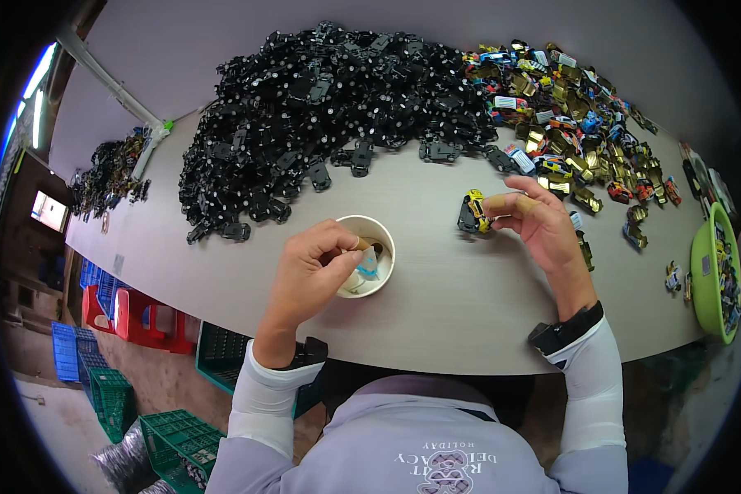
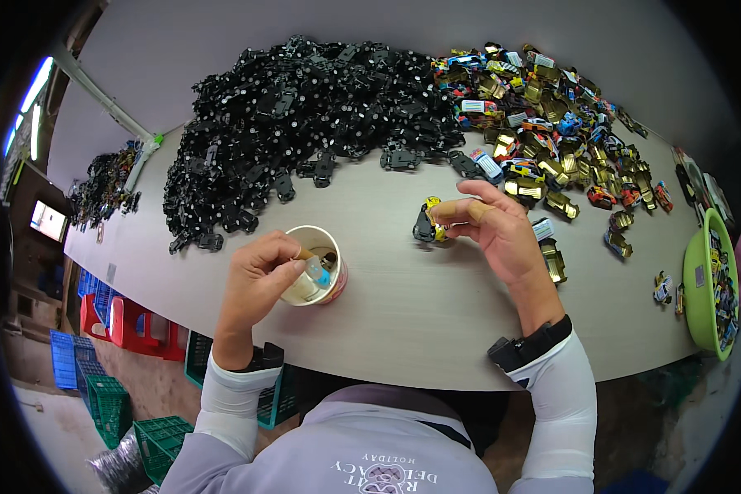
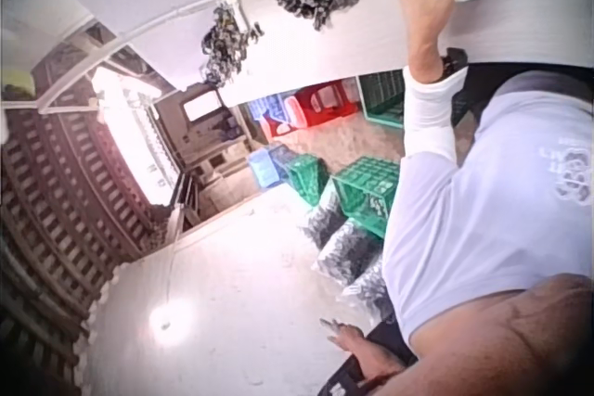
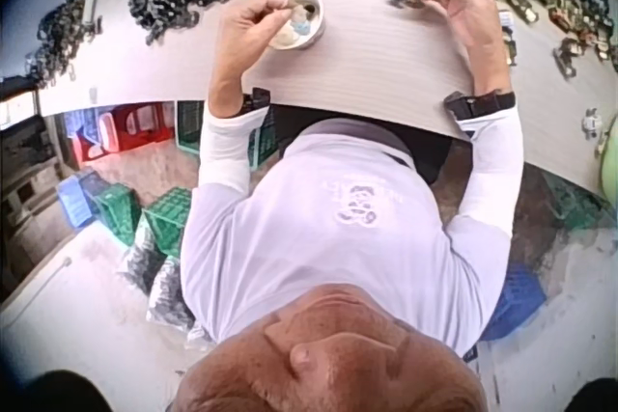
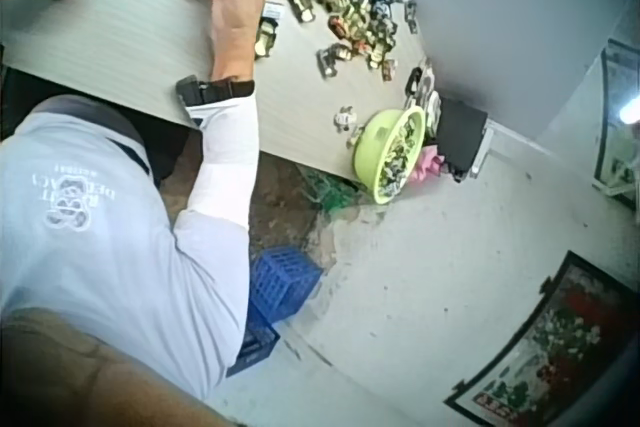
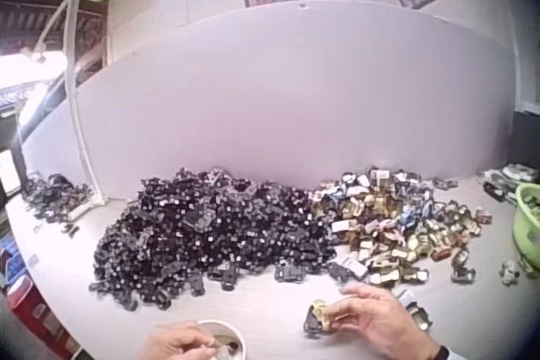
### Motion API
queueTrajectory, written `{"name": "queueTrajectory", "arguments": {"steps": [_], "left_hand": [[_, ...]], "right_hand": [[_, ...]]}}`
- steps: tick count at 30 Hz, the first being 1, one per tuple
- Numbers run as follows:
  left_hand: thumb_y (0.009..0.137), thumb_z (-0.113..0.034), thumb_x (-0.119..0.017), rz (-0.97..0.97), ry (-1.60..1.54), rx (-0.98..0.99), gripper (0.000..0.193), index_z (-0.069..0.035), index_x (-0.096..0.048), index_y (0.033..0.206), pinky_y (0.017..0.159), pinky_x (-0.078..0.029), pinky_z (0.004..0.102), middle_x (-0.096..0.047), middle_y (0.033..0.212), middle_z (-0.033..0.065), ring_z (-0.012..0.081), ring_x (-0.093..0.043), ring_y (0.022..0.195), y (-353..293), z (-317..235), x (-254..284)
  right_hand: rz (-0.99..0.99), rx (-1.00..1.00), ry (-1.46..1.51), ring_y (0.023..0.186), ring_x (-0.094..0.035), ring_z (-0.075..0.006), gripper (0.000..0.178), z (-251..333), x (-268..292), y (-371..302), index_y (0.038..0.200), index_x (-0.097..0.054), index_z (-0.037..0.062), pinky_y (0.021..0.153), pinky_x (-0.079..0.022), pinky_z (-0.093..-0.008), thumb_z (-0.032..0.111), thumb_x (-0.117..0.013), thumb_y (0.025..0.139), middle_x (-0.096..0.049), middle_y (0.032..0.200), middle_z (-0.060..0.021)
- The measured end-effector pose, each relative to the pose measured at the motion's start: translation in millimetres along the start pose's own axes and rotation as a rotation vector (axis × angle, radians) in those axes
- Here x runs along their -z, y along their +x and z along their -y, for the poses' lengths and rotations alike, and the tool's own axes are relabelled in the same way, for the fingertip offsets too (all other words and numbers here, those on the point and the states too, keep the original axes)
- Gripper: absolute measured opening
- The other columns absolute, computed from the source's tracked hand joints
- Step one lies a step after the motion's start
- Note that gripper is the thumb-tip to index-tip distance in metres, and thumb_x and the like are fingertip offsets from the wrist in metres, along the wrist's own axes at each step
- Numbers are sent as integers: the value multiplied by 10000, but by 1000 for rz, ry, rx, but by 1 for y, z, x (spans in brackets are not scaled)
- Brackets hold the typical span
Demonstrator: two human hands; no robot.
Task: Sorting and assembling small toy car components at a factory workbench.
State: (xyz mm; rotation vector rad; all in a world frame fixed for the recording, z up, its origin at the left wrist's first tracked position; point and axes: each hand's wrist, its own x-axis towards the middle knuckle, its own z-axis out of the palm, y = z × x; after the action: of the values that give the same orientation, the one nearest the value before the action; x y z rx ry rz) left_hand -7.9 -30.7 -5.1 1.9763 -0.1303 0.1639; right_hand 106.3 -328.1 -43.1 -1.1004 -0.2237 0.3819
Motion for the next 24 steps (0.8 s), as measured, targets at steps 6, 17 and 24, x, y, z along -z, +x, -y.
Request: {"name": "queueTrajectory", "arguments": {"steps": [6,17,24], "left_hand": [[788,11,-606,-17,-52,3,61,35,-639,835,578,-409,189,-594,793,25,47,-521,639,1,-1,0],[857,-54,-561,-26,-613,87,121,46,-611,905,686,-561,292,-618,934,131,166,-634,756,10,-34,-23],[878,-61,-523,62,-769,185,118,43,-578,891,691,-572,323,-602,1008,171,223,-650,854,18,-39,-54]], "right_hand": [[207,-14,73,899,-648,-254,252,4,-4,-4,1133,-502,6,787,-507,-326,87,-474,896,-635,1051,-212],[475,18,-52,938,-633,-249,198,8,-19,-17,1001,-624,50,763,-502,-328,8,-518,839,-569,1186,-233],[532,118,-15,961,-619,-262,208,16,-27,-25,1027,-626,61,775,-509,-353,61,-567,827,-554,1205,-241]]}}
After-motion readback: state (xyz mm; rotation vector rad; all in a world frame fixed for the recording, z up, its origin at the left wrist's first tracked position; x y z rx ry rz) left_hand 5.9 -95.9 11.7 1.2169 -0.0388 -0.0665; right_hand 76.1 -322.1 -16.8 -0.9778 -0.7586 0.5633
